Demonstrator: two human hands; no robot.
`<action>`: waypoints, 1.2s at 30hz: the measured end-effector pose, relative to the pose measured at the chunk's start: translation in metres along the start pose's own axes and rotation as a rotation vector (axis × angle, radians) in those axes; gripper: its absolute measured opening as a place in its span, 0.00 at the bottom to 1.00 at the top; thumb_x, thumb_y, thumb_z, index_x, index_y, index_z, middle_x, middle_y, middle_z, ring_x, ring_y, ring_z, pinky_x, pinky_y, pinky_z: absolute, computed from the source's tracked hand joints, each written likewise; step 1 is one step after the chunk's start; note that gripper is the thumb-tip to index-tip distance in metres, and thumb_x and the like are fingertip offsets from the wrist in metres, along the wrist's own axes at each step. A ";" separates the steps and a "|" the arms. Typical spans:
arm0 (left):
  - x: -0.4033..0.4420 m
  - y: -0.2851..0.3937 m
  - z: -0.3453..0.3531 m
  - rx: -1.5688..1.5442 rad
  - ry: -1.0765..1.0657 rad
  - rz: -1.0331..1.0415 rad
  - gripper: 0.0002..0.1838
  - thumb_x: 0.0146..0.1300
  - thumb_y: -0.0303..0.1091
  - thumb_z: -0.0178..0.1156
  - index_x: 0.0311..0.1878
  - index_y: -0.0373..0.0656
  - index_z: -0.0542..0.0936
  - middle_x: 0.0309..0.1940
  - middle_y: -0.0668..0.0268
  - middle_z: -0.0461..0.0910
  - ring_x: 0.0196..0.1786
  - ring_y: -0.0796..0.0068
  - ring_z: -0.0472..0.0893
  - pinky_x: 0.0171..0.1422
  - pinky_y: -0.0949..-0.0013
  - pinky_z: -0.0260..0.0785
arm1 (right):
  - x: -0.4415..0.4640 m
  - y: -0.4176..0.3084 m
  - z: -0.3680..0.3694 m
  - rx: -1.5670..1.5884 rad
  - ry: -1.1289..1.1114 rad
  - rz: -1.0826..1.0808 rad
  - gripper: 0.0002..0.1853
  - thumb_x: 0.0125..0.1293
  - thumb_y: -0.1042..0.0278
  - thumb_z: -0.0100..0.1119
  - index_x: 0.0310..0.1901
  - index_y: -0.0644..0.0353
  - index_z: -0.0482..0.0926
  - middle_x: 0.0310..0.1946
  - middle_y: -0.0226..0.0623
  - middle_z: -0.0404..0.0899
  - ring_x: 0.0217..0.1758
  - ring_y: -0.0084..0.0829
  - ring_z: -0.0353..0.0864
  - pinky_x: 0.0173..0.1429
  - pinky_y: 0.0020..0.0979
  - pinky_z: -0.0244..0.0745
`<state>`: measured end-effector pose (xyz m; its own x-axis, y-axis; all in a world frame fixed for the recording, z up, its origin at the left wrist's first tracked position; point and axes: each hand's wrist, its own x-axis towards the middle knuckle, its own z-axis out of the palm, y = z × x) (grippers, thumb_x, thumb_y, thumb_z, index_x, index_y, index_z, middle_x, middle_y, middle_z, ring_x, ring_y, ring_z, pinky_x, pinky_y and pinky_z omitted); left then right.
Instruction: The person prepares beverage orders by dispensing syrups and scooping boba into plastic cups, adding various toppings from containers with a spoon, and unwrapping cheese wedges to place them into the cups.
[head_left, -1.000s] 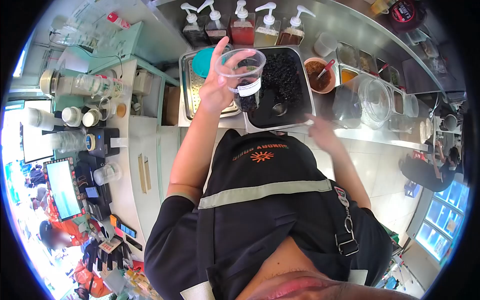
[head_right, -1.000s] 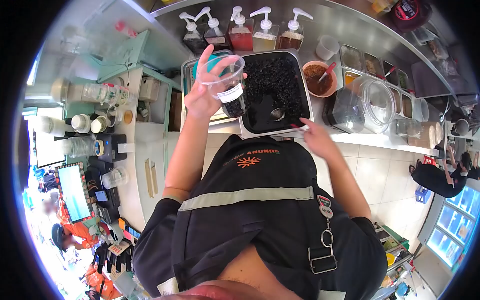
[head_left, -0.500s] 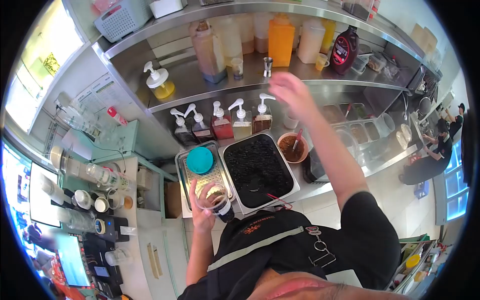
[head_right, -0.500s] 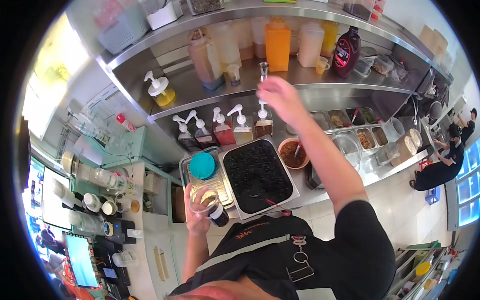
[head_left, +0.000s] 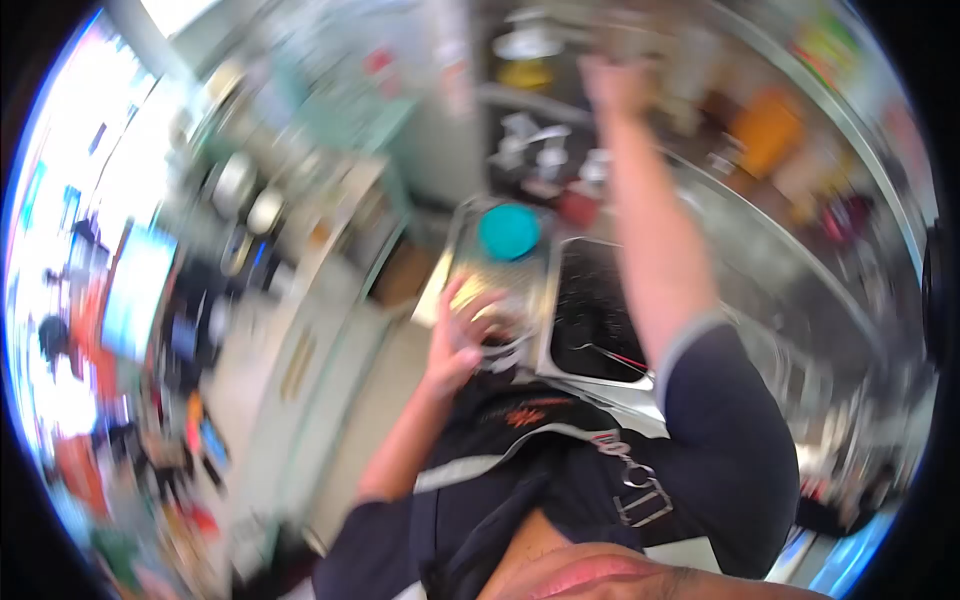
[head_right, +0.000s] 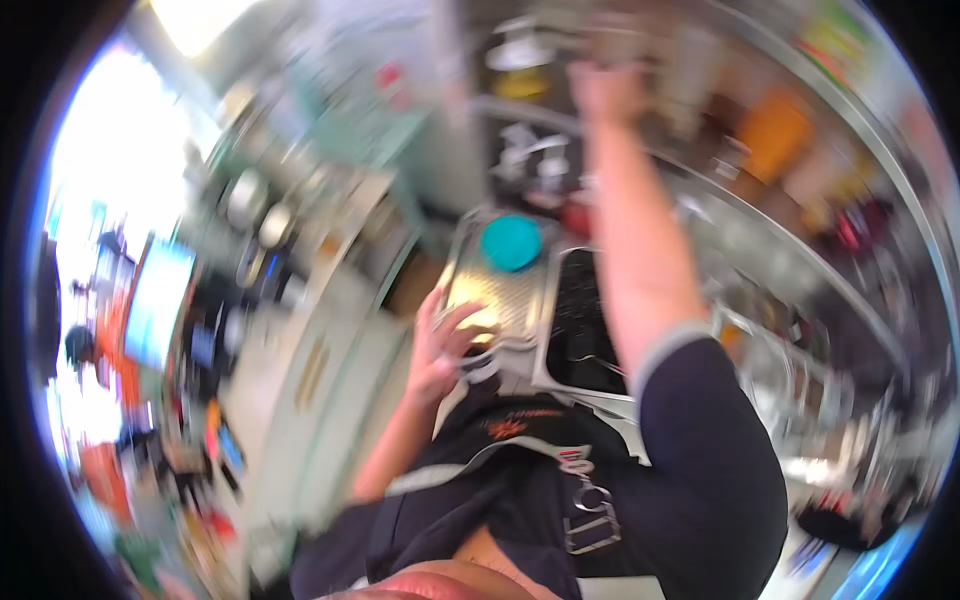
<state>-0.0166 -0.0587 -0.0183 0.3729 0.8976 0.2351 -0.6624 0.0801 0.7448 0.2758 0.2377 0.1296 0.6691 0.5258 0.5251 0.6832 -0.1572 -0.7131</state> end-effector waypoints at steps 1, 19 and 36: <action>0.000 0.001 -0.006 -0.003 -0.032 0.004 0.62 0.53 0.48 0.75 0.81 0.53 0.41 0.70 0.42 0.64 0.61 0.46 0.77 0.64 0.51 0.72 | 0.003 0.009 0.000 0.071 -0.045 -0.061 0.33 0.51 0.44 0.72 0.46 0.69 0.85 0.46 0.56 0.86 0.49 0.51 0.86 0.54 0.47 0.79; 0.008 -0.017 -0.029 -0.038 -0.191 -0.249 0.65 0.50 0.54 0.76 0.81 0.49 0.41 0.67 0.45 0.68 0.63 0.54 0.77 0.63 0.54 0.70 | -0.015 0.081 -0.264 -0.001 -0.700 -0.305 0.42 0.56 0.58 0.73 0.70 0.64 0.67 0.61 0.42 0.77 0.64 0.34 0.76 0.68 0.36 0.68; 0.003 -0.019 -0.010 -0.045 -0.118 -0.251 0.67 0.46 0.51 0.77 0.81 0.48 0.41 0.65 0.44 0.70 0.61 0.47 0.77 0.63 0.50 0.70 | 0.139 0.044 -0.215 -1.052 -0.984 -0.354 0.44 0.39 0.56 0.74 0.63 0.59 0.74 0.54 0.47 0.83 0.56 0.44 0.82 0.60 0.39 0.77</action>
<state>-0.0097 -0.0531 -0.0382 0.6003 0.7907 0.1199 -0.5671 0.3152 0.7609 0.4615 0.1248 0.2713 0.2579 0.9387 -0.2286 0.9449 -0.1957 0.2626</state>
